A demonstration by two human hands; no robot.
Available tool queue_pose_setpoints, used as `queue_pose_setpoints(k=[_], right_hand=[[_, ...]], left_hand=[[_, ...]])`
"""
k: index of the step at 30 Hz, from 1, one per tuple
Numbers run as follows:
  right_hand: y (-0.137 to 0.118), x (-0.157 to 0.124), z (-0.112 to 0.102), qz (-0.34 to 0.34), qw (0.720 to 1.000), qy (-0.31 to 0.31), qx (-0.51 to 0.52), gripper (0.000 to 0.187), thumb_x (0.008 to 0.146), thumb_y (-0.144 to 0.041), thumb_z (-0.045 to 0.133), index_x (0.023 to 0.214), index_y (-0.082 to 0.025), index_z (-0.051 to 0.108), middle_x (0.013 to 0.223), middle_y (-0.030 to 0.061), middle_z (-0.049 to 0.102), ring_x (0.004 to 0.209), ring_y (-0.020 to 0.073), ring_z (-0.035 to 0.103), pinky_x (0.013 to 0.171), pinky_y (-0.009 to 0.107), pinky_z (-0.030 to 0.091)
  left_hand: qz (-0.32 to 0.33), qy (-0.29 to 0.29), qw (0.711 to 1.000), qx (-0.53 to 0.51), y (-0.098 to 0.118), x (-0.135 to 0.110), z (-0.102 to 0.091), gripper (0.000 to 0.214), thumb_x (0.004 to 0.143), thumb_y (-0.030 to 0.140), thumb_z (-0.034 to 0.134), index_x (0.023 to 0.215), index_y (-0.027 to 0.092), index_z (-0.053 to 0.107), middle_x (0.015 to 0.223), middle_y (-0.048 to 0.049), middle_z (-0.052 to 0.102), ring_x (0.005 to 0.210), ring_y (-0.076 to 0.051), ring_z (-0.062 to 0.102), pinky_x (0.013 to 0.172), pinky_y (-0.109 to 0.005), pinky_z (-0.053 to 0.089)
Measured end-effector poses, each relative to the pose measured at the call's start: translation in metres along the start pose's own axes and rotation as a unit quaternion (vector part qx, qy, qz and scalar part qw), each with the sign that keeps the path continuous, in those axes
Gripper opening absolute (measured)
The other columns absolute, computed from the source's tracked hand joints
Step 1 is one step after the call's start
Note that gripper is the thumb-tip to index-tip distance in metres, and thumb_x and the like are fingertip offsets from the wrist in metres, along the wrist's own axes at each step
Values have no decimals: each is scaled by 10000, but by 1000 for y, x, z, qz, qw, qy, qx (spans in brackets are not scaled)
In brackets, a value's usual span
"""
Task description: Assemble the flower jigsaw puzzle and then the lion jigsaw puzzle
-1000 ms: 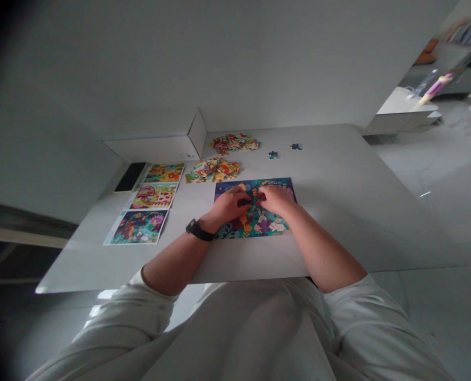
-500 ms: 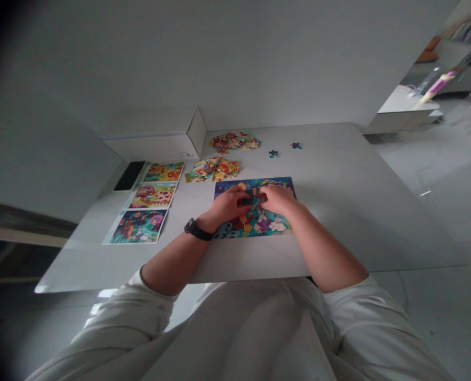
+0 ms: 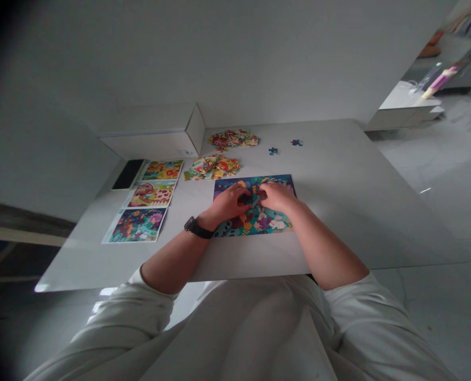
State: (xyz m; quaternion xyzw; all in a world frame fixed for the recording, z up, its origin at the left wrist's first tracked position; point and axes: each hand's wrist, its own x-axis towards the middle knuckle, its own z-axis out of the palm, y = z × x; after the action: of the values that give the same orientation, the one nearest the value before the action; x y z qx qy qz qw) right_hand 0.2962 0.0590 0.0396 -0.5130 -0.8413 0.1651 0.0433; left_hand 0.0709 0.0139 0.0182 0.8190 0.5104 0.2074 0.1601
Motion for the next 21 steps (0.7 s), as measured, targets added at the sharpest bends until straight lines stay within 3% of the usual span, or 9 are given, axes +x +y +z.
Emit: queue_pose_setpoints(k=[3, 8, 14, 21], right_hand=[[7, 4, 2, 18, 995, 1, 95, 134, 889, -212, 781, 1020, -231, 759, 1038, 56, 813, 991, 231, 754, 870, 317, 553], [20, 12, 6, 41, 959, -33, 278, 73, 906, -235, 759, 972, -210, 739, 869, 16, 779, 770, 164, 709, 709, 255, 531], [12, 10, 6, 64, 980, -28, 188, 90, 912, -235, 753, 997, -208, 759, 910, 17, 815, 777, 152, 718, 699, 236, 503], [4, 6, 5, 64, 993, -13, 95, 108, 900, -252, 768, 1007, -246, 780, 971, 24, 833, 944, 210, 763, 838, 292, 540]], left_hand=[[5, 15, 999, -28, -2, 1, -2, 333, 880, 283, 814, 1191, 208, 720, 1239, -101, 710, 1091, -253, 713, 978, -376, 596], [6, 13, 999, -50, -6, 1, -7, 381, 908, 351, 819, 1238, 206, 696, 1258, -101, 709, 1093, -244, 706, 961, -359, 587], [5, -10, 1000, -16, -5, 1, -4, 421, 887, 394, 847, 1240, 220, 699, 1286, -101, 704, 1120, -263, 711, 979, -372, 586], [3, -19, 999, 41, 0, 0, 1, 509, 859, 426, 875, 1283, 222, 682, 1317, -117, 686, 1194, -304, 696, 1058, -422, 572]])
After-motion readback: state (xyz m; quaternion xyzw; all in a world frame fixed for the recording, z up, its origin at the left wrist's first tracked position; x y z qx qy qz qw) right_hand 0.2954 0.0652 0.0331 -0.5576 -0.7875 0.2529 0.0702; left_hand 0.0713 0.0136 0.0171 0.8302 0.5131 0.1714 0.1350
